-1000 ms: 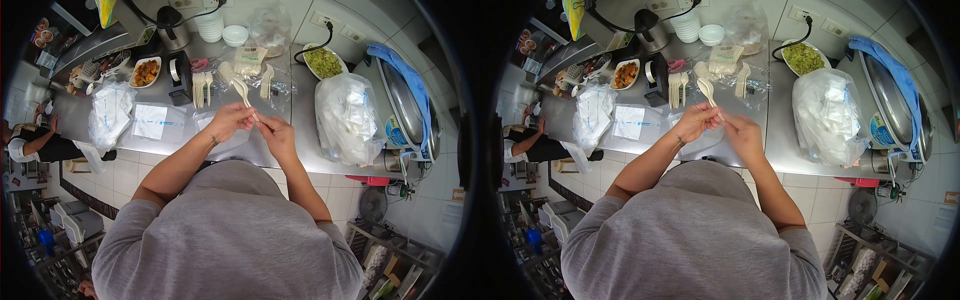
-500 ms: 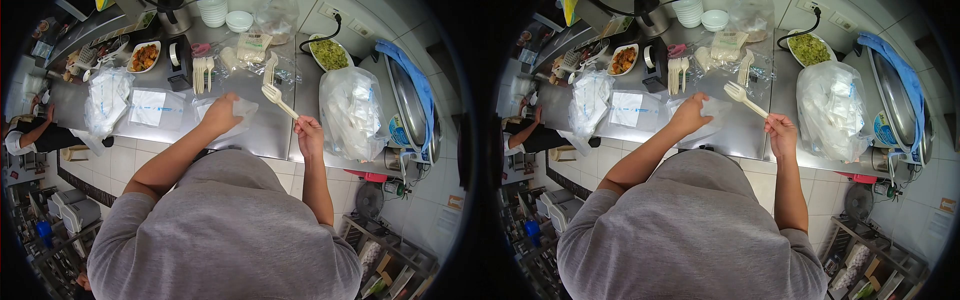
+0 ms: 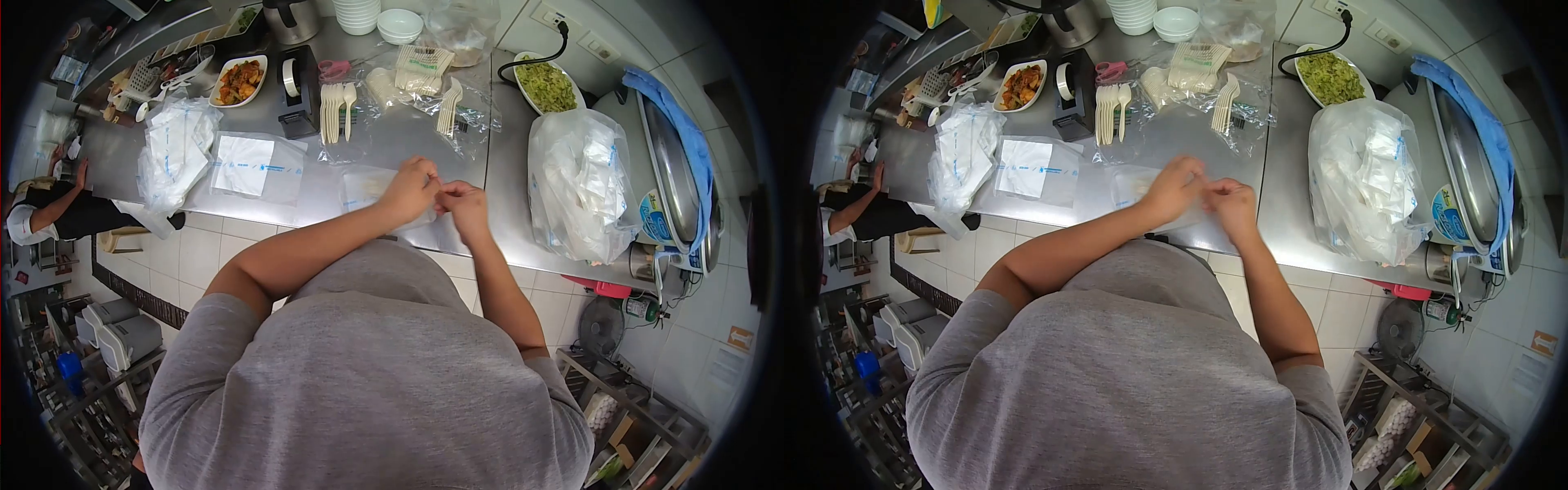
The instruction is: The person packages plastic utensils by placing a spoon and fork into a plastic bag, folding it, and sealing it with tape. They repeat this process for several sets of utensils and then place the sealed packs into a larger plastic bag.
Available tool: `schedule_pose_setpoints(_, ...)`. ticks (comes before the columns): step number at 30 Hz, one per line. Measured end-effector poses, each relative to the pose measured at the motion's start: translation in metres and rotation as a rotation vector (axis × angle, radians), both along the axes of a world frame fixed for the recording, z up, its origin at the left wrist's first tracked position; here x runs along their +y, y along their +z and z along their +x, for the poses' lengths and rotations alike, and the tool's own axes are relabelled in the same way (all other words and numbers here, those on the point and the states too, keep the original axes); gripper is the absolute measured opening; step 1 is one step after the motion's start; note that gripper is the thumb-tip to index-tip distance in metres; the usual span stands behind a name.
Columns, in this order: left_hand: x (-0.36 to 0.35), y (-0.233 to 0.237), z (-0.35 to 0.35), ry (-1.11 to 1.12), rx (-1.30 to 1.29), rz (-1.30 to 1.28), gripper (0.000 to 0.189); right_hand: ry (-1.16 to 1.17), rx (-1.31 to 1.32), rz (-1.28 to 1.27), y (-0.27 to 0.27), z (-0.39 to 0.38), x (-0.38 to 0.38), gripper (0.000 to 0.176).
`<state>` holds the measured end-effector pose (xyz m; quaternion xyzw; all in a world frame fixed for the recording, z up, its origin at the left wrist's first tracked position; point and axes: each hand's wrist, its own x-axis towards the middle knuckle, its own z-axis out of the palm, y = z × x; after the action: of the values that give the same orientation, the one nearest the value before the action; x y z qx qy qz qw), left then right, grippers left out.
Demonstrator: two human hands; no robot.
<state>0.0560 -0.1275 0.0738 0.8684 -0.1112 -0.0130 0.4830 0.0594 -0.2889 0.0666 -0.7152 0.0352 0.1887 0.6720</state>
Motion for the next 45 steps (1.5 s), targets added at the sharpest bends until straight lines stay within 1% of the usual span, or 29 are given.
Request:
schedule_pose_setpoints(2,-0.009,-0.016,-0.004,0.098,0.061,-0.217,0.017,0.059,0.027,0.02,-0.03,-0.001,0.011,0.011)
schedule_pose_setpoints(3,-0.004,-0.014,-0.003,0.018,0.054,-0.245,0.021,0.111,0.055,0.043,-0.034,-0.002,0.016,0.013)
schedule_pose_setpoints(4,0.004,-0.012,-0.006,0.021,0.056,-0.243,0.021,0.113,0.057,0.045,-0.035,-0.004,0.014,0.013)
schedule_pose_setpoints(6,0.028,-0.003,-0.017,0.036,-0.337,0.129,0.03,0.022,-0.425,-0.422,-0.034,-0.008,0.002,0.015)
schedule_pose_setpoints(7,0.048,-0.006,-0.024,-0.001,-0.332,0.18,0.039,-0.045,-0.29,-0.407,-0.038,-0.007,-0.009,0.026)
schedule_pose_setpoints(8,0.07,-0.012,-0.032,-0.043,-0.328,0.23,0.048,-0.054,-0.285,-0.406,-0.033,-0.007,-0.01,0.026)
schedule_pose_setpoints(9,0.085,-0.02,-0.039,-0.058,-0.326,0.23,0.048,-0.071,-0.441,-0.5,-0.022,-0.008,-0.012,0.034)
schedule_pose_setpoints(11,0.099,-0.041,-0.054,-0.045,-0.174,0.465,0.069,-0.066,-0.803,-0.603,-0.017,-0.005,-0.006,0.052)
schedule_pose_setpoints(12,0.097,-0.049,-0.054,-0.05,-0.173,0.463,0.069,-0.069,-0.799,-0.606,-0.014,-0.001,0.009,0.052)
schedule_pose_setpoints(14,0.095,-0.061,-0.053,-0.076,-0.167,0.513,0.089,-0.065,-1.002,-0.69,-0.006,0.007,0.035,0.042)
schedule_pose_setpoints(15,0.094,-0.062,-0.051,-0.077,-0.166,0.51,0.089,-0.064,-1.001,-0.693,-0.021,0.018,0.031,0.042)
schedule_pose_setpoints(17,0.094,-0.062,-0.051,-0.074,-0.162,0.534,0.097,0.121,-0.814,-0.487,-0.058,0.036,0.009,0.031)
schedule_pose_setpoints(19,0.093,-0.057,-0.049,-0.084,-0.118,0.535,0.098,-0.078,-0.632,-0.289,-0.038,0.033,-0.016,0.021)
schedule_pose_setpoints(21,0.093,-0.052,-0.049,-0.087,-0.071,0.526,0.099,-0.277,-0.575,-0.192,-0.065,0.028,-0.061,0.016)
schedule_pose_setpoints(22,0.093,-0.052,-0.049,-0.085,-0.06,0.545,0.099,-0.42,-0.409,-0.055,-0.058,0.018,-0.076,0.015)
schedule_pose_setpoints(24,0.09,-0.051,-0.048,-0.085,-0.048,0.558,0.1,-0.282,-0.178,0.13,-0.057,0.004,-0.097,0.018)
schedule_pose_setpoints(26,0.085,-0.049,-0.045,-0.092,0.001,0.632,0.103,-0.02,0.068,0.082,-0.018,-0.012,-0.063,0.028)
schedule_pose_setpoints(28,0.078,-0.044,-0.041,-0.092,0.029,0.657,0.104,0.108,0.097,0.164,-0.012,-0.022,-0.029,0.038)
schedule_pose_setpoints(29,0.075,-0.042,-0.039,-0.081,0.059,0.689,0.105,0.098,0.096,0.164,-0.015,-0.021,-0.025,0.038)
schedule_pose_setpoints(31,0.076,-0.043,-0.036,-0.093,0.056,0.687,0.105,0.225,0.018,-0.07,-0.027,-0.021,-0.022,0.037)
schedule_pose_setpoints(32,0.077,-0.043,-0.035,-0.093,0.055,0.686,0.106,0.217,0.019,-0.066,-0.028,-0.022,-0.031,0.037)
schedule_pose_setpoints(34,0.079,-0.043,-0.035,-0.1,0.056,0.686,0.106,0.223,0.151,-0.337,-0.03,-0.016,-0.068,0.029)
schedule_pose_setpoints(36,0.079,-0.043,-0.035,-0.098,0.063,0.681,0.106,-0.063,0.108,-0.299,-0.03,-0.021,-0.1,0.015)
schedule_pose_setpoints(37,0.078,-0.042,-0.035,-0.097,0.069,0.683,0.106,-0.059,0.108,-0.301,-0.032,-0.021,-0.108,0.015)
schedule_pose_setpoints(39,0.076,-0.038,-0.034,-0.095,0.074,0.685,0.105,-0.401,-0.124,-0.253,-0.037,-0.021,-0.116,0.007)
schedule_pose_setpoints(40,0.074,-0.033,-0.033,-0.101,0.103,0.709,0.105,-0.437,-0.292,-0.152,-0.037,-0.021,-0.098,0.007)
schedule_pose_setpoints(42,0.067,-0.026,-0.03,-0.114,0.124,0.734,0.104,-0.289,-0.622,-0.347,-0.025,-0.028,-0.047,0.021)
schedule_pose_setpoints(43,0.064,-0.024,-0.029,-0.113,0.149,0.756,0.105,-0.159,-0.569,-0.324,-0.012,-0.033,-0.018,0.029)
schedule_pose_setpoints(45,0.061,-0.023,-0.027,-0.115,0.171,0.779,0.105,0.214,-0.73,-0.366,-0.021,-0.035,0.024,0.059)
